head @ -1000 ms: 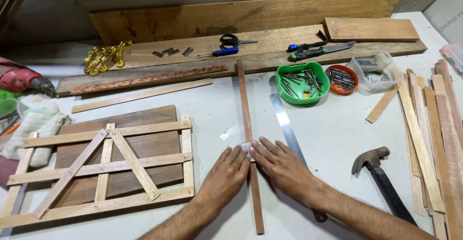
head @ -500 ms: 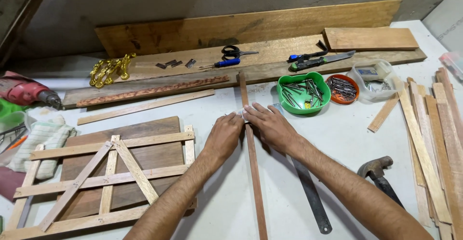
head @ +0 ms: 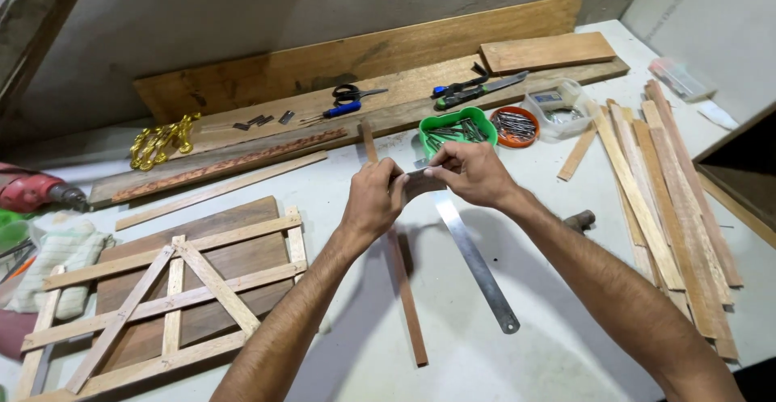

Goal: Measure and assemble a wooden frame structure using thin wood strips, a ruler, and a hammer.

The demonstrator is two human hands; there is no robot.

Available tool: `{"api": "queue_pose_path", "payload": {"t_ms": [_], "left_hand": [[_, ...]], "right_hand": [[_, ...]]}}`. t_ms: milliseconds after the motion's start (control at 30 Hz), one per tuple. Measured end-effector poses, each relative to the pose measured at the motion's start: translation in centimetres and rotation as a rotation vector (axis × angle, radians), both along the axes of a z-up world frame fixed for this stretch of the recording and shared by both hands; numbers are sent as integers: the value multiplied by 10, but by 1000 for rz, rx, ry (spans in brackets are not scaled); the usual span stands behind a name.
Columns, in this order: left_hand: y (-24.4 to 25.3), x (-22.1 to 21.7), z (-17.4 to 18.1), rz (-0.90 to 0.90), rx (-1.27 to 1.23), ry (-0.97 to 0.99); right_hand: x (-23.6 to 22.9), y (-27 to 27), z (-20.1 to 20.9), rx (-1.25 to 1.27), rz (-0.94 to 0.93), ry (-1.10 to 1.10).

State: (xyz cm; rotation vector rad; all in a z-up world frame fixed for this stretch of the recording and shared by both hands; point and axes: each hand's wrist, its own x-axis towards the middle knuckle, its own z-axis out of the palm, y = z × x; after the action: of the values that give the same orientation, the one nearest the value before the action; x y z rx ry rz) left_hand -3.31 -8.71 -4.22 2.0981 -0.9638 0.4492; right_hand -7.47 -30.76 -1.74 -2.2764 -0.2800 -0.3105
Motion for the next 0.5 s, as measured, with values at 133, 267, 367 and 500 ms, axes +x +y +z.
{"api": "queue_pose_path", "payload": {"t_ms": [133, 267, 367, 500], "left_hand": [[-46, -5, 2, -68, -62, 141], [-94, -7, -12, -111, 0, 249], [-123, -8, -24, -110, 49, 295], [-148, -11, -30, -57, 218, 389]], "right_hand": [[-21, -42, 2, 47, -106, 77], [-41, -82, -1, 41, -229, 155], [-47, -105, -9, 66, -360, 236], [-44, -131, -35, 25, -448, 284]]}}
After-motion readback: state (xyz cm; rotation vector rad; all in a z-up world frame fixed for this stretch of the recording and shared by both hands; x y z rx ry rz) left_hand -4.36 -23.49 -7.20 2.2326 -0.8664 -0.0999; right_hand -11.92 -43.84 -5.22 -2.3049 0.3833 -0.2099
